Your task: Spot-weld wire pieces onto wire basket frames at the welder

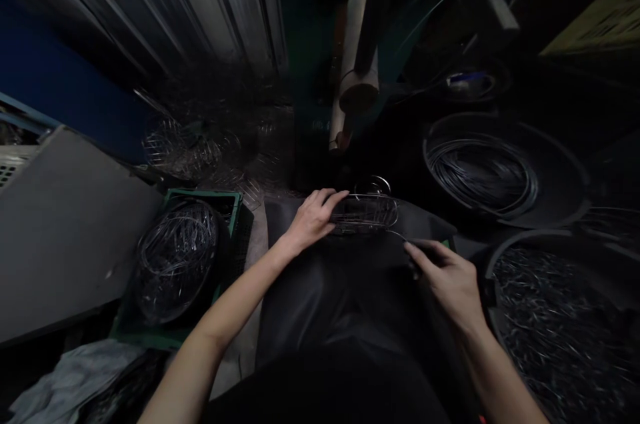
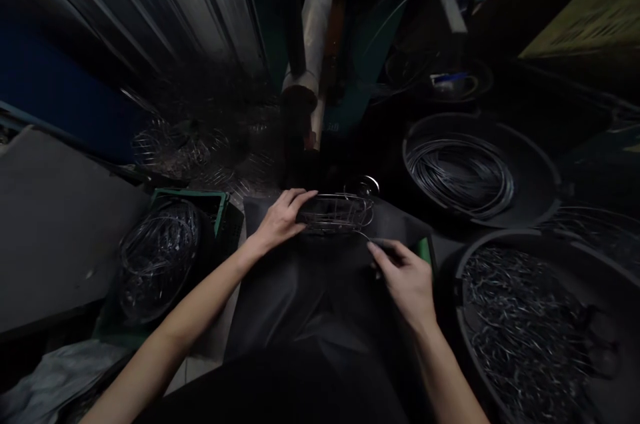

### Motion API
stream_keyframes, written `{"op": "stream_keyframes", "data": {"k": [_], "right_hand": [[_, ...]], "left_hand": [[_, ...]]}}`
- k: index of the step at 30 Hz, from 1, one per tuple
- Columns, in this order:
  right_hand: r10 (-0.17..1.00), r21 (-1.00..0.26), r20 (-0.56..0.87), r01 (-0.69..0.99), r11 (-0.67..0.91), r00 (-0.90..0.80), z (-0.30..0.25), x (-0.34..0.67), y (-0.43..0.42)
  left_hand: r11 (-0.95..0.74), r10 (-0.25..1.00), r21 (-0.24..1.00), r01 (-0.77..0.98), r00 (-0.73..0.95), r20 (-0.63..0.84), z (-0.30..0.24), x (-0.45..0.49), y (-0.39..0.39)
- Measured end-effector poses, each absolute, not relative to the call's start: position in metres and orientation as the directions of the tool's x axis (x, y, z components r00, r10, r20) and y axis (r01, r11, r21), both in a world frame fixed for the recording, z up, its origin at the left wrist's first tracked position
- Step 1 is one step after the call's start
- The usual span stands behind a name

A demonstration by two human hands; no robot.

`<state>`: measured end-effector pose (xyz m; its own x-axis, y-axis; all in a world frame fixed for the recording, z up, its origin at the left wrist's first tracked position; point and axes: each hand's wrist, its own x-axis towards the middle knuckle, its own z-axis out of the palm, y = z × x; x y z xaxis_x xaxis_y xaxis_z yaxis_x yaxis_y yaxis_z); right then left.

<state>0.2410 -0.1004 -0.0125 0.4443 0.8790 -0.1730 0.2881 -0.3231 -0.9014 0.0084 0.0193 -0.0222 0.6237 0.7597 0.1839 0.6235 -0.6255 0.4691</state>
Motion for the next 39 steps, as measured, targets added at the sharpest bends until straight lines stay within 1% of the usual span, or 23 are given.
{"op": "stream_keyframes", "data": {"k": [3,5,7,9,11,13,16,18,20,22,26,31,35,39], "right_hand": [[0.898,-0.949,-0.251,0.091,-0.302,0.362,0.013,0.217,-0.069],[0.903,-0.956,-0.278,-0.002,-0.294,0.327,0.019,0.205,-0.049],[0.902,-0.953,-0.299,-0.060,-0.295,0.311,0.019,0.195,-0.034],[0.903,-0.956,-0.293,-0.072,-0.285,0.315,0.013,0.187,-0.024],[0.911,-0.966,-0.253,-0.025,-0.259,0.325,0.007,0.180,-0.020],[0.924,-0.971,-0.172,0.097,-0.216,0.341,0.001,0.173,-0.018],[0.927,-0.934,0.034,0.341,-0.103,0.373,-0.006,0.165,-0.019],[0.908,-0.890,0.177,0.456,-0.017,0.379,-0.011,0.161,-0.017],[0.888,-0.856,0.278,0.514,0.056,0.366,-0.015,0.159,-0.014],[0.875,-0.831,0.342,0.546,0.111,0.343,-0.017,0.159,-0.010],[0.858,-0.797,0.416,0.575,0.184,0.303,-0.015,0.158,0.000],[0.844,-0.780,0.453,0.586,0.219,0.288,-0.013,0.156,0.010],[0.837,-0.771,0.473,0.589,0.243,0.274,-0.015,0.155,0.017],[0.837,-0.775,0.473,0.582,0.247,0.274,-0.014,0.155,0.021]], "left_hand": [[-0.639,0.762,0.422,0.643,0.606,0.230,-0.014,0.010,0.020],[-0.646,0.762,0.380,0.662,0.589,0.270,-0.010,0.012,0.020],[-0.651,0.759,0.332,0.683,0.572,0.311,-0.007,0.015,0.020],[-0.658,0.748,0.279,0.700,0.564,0.349,-0.006,0.016,0.021],[-0.658,0.742,0.245,0.712,0.559,0.370,-0.005,0.015,0.023],[-0.653,0.745,0.237,0.719,0.552,0.375,-0.004,0.014,0.024],[-0.647,0.749,0.241,0.723,0.543,0.380,-0.002,0.011,0.028],[-0.653,0.742,0.245,0.717,0.540,0.398,-0.002,0.010,0.030],[-0.656,0.737,0.253,0.711,0.530,0.420,-0.002,0.009,0.033],[-0.653,0.736,0.259,0.711,0.516,0.438,-0.002,0.009,0.036],[-0.664,0.709,0.225,0.713,0.506,0.491,-0.002,0.007,0.043],[-0.667,0.681,0.186,0.721,0.491,0.543,0.000,0.005,0.051],[-0.660,0.675,0.185,0.728,0.465,0.573,-0.002,0.006,0.056],[-0.652,0.691,0.210,0.729,0.456,0.561,-0.004,0.006,0.061]]}}
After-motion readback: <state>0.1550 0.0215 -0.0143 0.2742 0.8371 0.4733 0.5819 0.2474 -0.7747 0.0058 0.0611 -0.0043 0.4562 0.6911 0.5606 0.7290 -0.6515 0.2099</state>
